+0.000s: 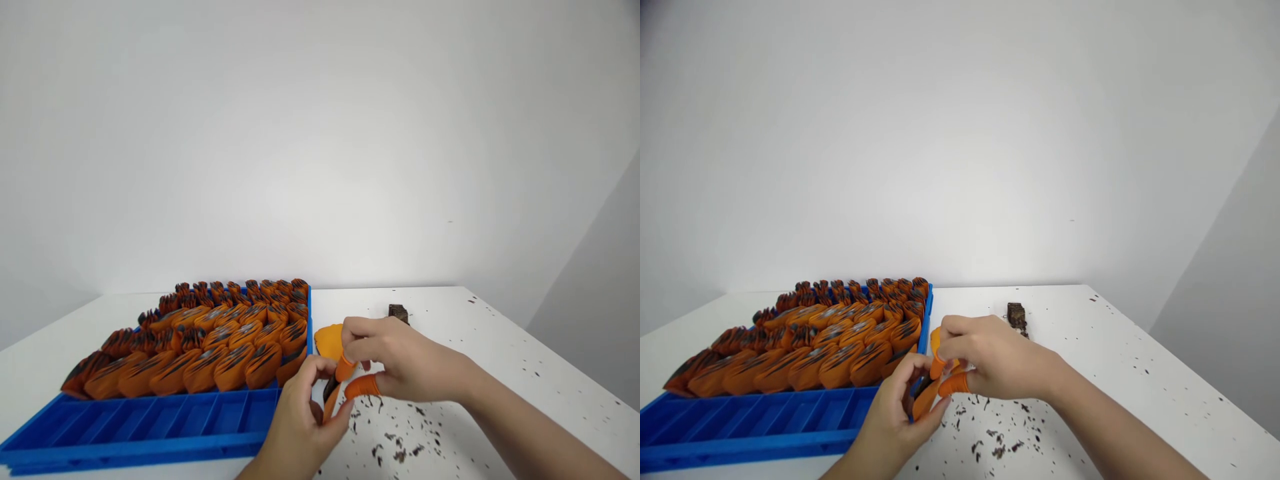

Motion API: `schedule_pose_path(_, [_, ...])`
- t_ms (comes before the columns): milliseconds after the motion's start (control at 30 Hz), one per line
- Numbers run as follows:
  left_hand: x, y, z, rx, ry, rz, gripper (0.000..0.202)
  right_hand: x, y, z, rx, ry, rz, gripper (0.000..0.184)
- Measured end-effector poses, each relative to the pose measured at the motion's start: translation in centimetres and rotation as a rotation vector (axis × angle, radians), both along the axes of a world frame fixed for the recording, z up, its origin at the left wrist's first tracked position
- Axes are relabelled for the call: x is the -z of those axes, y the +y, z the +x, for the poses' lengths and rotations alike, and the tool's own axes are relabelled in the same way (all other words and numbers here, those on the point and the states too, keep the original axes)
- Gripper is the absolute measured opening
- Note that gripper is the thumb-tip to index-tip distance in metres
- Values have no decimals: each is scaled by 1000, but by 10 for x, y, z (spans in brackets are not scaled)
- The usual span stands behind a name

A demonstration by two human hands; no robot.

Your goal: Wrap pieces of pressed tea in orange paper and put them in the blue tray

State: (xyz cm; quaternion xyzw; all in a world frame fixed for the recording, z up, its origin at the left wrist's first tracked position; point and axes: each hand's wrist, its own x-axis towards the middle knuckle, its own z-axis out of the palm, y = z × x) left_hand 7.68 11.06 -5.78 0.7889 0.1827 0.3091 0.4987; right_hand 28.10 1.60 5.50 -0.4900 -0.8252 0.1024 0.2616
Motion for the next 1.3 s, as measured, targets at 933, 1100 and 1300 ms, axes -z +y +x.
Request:
schedule_pose_path(933, [-7, -6, 2, -94, -7, 53, 13, 9, -1, -15, 94, -382, 121, 11])
schedule_pose_path(1100, [-12, -7, 3, -100, -24, 122, 14, 13, -2, -14, 83, -395, 144, 6])
schedule_pose_path(1300, [-15, -4, 2, -148, -15, 225, 7, 9, -2, -6, 68, -380, 157, 7])
